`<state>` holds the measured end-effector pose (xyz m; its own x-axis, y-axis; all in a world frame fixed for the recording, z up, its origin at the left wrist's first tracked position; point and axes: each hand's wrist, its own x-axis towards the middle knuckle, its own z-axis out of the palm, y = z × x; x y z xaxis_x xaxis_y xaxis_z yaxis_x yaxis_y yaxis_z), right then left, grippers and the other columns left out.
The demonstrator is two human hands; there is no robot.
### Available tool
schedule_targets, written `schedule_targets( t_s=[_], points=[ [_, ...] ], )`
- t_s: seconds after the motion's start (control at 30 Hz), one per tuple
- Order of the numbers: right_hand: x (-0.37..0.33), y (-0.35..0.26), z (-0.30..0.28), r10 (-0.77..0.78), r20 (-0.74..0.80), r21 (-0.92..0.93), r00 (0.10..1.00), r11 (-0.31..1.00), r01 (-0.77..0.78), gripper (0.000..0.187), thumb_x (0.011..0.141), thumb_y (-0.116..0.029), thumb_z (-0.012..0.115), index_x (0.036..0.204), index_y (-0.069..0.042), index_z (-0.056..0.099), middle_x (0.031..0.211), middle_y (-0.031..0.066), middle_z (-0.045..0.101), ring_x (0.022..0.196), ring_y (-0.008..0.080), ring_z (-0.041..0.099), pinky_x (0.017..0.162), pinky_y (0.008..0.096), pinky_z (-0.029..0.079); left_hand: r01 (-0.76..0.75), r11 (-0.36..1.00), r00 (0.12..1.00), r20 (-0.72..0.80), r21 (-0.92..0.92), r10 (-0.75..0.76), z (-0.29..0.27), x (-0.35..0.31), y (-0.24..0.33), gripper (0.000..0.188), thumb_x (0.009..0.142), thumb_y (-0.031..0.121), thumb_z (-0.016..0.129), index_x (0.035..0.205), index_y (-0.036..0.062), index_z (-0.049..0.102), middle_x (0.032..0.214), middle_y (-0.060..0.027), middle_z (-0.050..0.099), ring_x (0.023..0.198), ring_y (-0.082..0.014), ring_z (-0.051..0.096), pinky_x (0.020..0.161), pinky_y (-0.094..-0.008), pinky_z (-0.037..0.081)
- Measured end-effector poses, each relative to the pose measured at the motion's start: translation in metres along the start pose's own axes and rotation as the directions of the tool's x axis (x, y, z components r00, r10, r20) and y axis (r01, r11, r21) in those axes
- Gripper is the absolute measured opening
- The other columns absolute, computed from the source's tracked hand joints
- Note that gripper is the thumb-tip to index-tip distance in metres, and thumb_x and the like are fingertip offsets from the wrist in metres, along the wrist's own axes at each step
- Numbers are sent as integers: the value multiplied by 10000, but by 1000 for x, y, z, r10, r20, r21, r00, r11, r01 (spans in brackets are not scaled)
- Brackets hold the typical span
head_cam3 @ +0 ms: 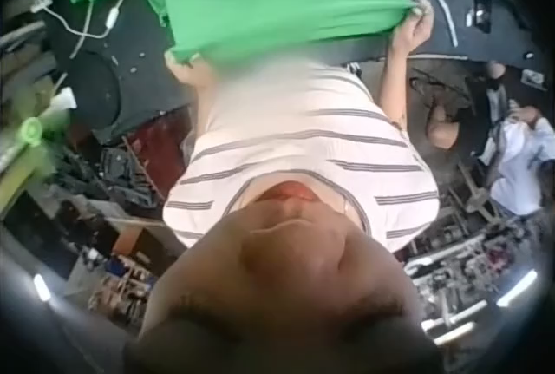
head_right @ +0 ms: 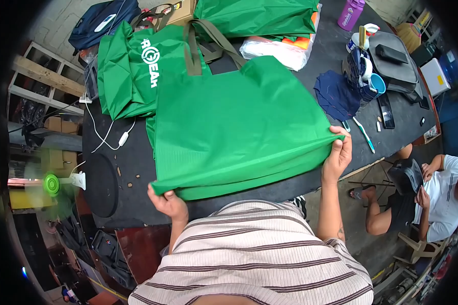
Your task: Preparing and cleaning green tote bags by singeing loose threads with a lighter and wiping them with a cloth.
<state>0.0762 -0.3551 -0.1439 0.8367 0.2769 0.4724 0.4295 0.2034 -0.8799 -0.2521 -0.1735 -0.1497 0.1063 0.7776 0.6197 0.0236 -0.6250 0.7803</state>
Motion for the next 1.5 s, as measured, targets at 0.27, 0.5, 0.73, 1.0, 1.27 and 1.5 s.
schedule_targets(
  t_s=[0.27,0.5,0.73,1.0,1.27,1.5],
  points=[
    [-2,39,-29,235,199,-560,951,824,-86,232,949,-180,510,848,12,428,732,114,431,673,195,438,626,304,380,292,937,840,418,193,-348,-13,17,-19,158,783,37,667,876,-17,551,863,-84,514,775,-204,512,705,-292,417],
    [80,-45,70,-29,488,-395,872,884,251,278,803,-103,653,1058,-21,579,972,117,596,914,246,575,853,351,440,674,738,669,455,-37,-588,-12,5,-18,361,738,-57,716,1060,-24,558,887,-19,562,858,-127,560,811,-246,445],
    [114,22,265,-78,942,-47,327,932,358,351,803,-69,615,1143,-20,541,1108,161,580,1052,290,571,901,390,461,248,960,888,365,132,-280,-2,16,7,249,742,-102,571,937,27,657,809,-85,519,734,-183,525,669,-259,416],
    [122,126,332,134,903,-196,407,974,114,375,696,-42,741,1030,-20,572,938,46,613,915,154,568,832,310,473,217,965,839,477,146,-261,1,28,28,331,739,-108,575,1020,48,656,827,-85,529,685,-186,529,598,-282,422],
    [189,19,281,-139,791,215,596,975,-57,129,858,-17,587,948,-54,502,806,-44,498,744,54,480,662,227,421,-100,973,802,596,207,-44,-3,29,23,335,707,-79,594,1009,59,643,866,-127,522,820,-289,533,696,-366,443],
    [187,-9,266,-152,764,251,627,965,-71,144,852,-96,645,956,-41,562,796,-41,544,705,47,499,642,225,442,-239,948,643,766,211,-9,15,33,23,784,600,-155,493,1319,156,508,1394,-185,390,1063,-335,516,916,-408,436]
  ],
)
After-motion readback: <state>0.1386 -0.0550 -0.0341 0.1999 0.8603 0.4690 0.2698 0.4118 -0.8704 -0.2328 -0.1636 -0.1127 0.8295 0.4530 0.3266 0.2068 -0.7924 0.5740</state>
